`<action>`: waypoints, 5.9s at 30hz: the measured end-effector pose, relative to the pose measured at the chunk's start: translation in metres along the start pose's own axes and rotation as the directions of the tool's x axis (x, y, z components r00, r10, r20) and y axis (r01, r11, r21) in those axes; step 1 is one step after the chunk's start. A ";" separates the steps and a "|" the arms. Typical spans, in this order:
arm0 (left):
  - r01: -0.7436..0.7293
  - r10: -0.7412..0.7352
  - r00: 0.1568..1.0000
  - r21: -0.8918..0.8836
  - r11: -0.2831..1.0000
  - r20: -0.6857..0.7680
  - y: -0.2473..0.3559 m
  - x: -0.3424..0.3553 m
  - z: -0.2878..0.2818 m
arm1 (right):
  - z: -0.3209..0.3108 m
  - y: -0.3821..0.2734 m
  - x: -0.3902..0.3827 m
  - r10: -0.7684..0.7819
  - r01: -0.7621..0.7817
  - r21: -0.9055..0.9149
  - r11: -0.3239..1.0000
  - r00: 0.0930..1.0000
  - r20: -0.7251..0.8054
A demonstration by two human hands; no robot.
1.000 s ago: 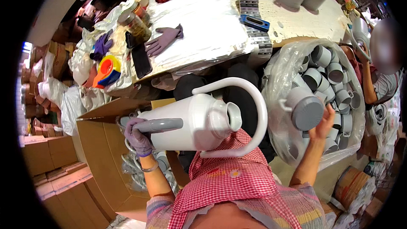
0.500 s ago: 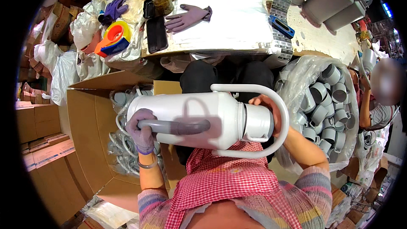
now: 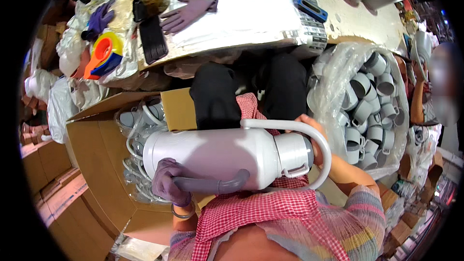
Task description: The person repeatedly picks up gray electric kettles, wraps them in clear plastic bags, and places them into a cardboard box. The process involves handling the kettles by their handles and bodies, ensuring they are fully enclosed in the plastic before stacking them in the box.
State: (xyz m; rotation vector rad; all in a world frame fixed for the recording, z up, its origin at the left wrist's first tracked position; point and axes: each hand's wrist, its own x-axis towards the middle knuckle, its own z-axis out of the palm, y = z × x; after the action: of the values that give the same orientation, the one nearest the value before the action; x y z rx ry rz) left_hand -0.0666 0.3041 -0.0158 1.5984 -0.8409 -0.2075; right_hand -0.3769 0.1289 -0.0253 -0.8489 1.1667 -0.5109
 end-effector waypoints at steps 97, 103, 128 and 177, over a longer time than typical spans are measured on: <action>-0.524 0.483 0.807 0.036 0.851 0.341 0.017 0.182 0.217 | 0.067 -0.184 0.109 -0.529 0.672 -0.555 0.491 0.736 0.423; -0.420 0.449 0.773 -0.170 0.892 0.449 0.032 0.187 0.209 | -0.023 -0.211 0.168 -0.564 0.755 -0.637 0.153 0.596 0.571; -0.120 -0.041 0.743 0.194 0.974 0.668 -0.111 0.171 0.297 | -0.109 -0.150 0.139 -0.859 0.861 0.032 0.507 0.503 0.093; 0.296 -0.212 0.944 -0.365 0.883 0.252 0.031 0.044 0.168 | 0.015 0.012 -0.013 -0.603 0.575 -0.576 0.580 0.779 0.170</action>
State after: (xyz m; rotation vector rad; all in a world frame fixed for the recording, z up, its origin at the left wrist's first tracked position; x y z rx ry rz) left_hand -0.1441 0.1452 -0.0113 1.3064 -0.6854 -0.7025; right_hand -0.3682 0.1504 -0.0252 -1.8438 1.0745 -0.7135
